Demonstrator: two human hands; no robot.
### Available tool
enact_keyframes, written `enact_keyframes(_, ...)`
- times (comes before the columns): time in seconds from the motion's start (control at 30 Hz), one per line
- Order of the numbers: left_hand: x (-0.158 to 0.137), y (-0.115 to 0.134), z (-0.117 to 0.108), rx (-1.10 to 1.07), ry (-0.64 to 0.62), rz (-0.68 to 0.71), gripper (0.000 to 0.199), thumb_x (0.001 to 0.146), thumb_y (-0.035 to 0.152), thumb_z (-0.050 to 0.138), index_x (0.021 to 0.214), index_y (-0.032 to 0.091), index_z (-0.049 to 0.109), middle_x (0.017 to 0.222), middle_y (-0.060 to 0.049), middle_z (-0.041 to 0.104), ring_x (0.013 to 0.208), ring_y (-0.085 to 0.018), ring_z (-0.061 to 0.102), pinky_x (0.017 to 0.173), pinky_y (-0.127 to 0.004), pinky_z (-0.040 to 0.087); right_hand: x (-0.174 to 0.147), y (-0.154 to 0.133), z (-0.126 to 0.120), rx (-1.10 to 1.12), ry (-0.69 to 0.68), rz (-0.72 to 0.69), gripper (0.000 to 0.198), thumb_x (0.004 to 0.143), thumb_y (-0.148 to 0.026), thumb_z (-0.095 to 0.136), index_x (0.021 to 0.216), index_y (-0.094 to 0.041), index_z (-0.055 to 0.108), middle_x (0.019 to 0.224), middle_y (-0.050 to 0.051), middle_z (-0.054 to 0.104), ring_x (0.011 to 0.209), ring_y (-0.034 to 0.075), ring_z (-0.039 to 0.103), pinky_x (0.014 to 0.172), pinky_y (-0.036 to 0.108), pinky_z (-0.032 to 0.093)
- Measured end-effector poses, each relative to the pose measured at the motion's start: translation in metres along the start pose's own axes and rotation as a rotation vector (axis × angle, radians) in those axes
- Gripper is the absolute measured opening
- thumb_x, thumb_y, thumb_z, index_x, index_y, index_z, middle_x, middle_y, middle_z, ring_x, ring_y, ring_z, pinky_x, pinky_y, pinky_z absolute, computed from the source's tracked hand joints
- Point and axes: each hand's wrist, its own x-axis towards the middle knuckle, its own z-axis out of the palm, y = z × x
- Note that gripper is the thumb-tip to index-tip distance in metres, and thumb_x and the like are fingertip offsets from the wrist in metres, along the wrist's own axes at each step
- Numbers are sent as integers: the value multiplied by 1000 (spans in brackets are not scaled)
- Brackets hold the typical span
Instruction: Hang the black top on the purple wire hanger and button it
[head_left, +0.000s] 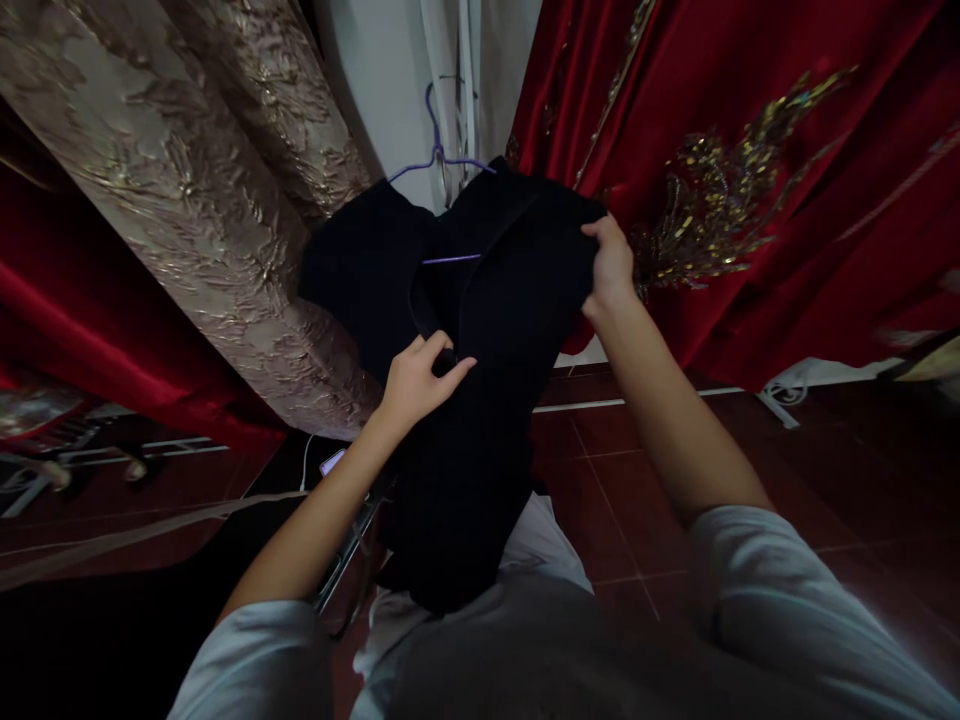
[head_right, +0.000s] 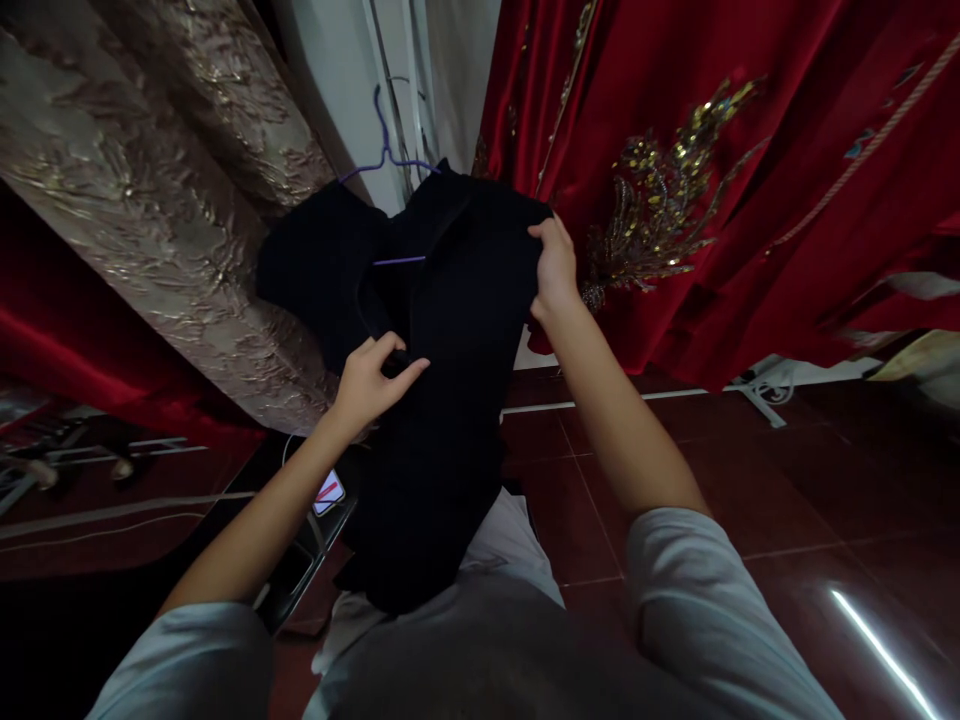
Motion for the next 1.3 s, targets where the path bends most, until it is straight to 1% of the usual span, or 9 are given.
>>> enact_keyframes(0.23,-23,24,20,-304,18,-42,12,94,21,66,103,21,57,84,2,59,68,-12,58,68,-24,47,-44,13,-34,59,100,-33,16,75,-32,61,88,-24,56,81,0,60,75,17,60,68,28,52)
enact_keyframes(0.37,-45,37,35,-677,69,-303,57,88,21,76,136,27,46,71,8,44,59,-10,52,59,-20,45,-66,31,-35,8,132,-87,26,81,-27,61,107,-23,59,98,4,63,81,16,60,70,28,51)
enact_keyframes(0.47,-55,50,50,-910,228,-443,80,85,16,77,148,30,31,71,10,41,58,-8,48,58,-16,41,-116,53,-28,-16,271,-179,50,88,-28,64,135,-32,48,137,7,57,119,18,59,97,33,51)
enact_keyframes(0.57,-61,62,64,-1030,372,-518,92,82,12,78,153,32,23,75,9,50,60,-6,52,61,-14,43,-179,77,-12,-156,479,-235,38,90,-28,66,127,-30,58,141,7,56,128,20,54,110,37,44)
enact_keyframes(0.6,-62,65,68,-1057,405,-545,87,81,13,79,150,30,28,76,9,53,61,-6,54,62,-13,44,-195,82,-5,-160,449,-216,28,89,-29,69,116,-27,63,124,7,63,113,21,60,101,36,49)
enact_keyframes(0.7,-66,70,73,-1078,413,-618,43,80,17,81,116,20,57,78,3,63,68,-7,64,66,-14,50,-219,82,14,-149,69,-110,12,91,-34,68,93,-22,69,87,4,68,83,19,67,81,34,55)
enact_keyframes(0.8,-69,72,67,-1032,428,-639,20,80,19,81,95,15,68,87,-5,73,82,-12,72,78,-19,57,-218,69,26,-119,-172,-72,13,93,-34,67,94,-22,71,88,4,71,85,18,69,80,32,56)
enact_keyframes(1.0,-73,77,52,-982,506,-639,18,81,20,80,99,15,79,89,-6,77,83,-15,75,79,-23,61,-218,60,30,-191,-214,-109,23,79,-27,78,100,-22,69,99,4,67,80,15,64,76,30,56)
enact_keyframes(1.3,-74,80,48,-886,509,-639,17,85,20,78,101,16,75,89,-4,73,80,-12,71,75,-20,58,-217,59,22,-173,-226,47,22,77,-31,84,93,-21,72,88,2,72,80,16,69,76,29,58)
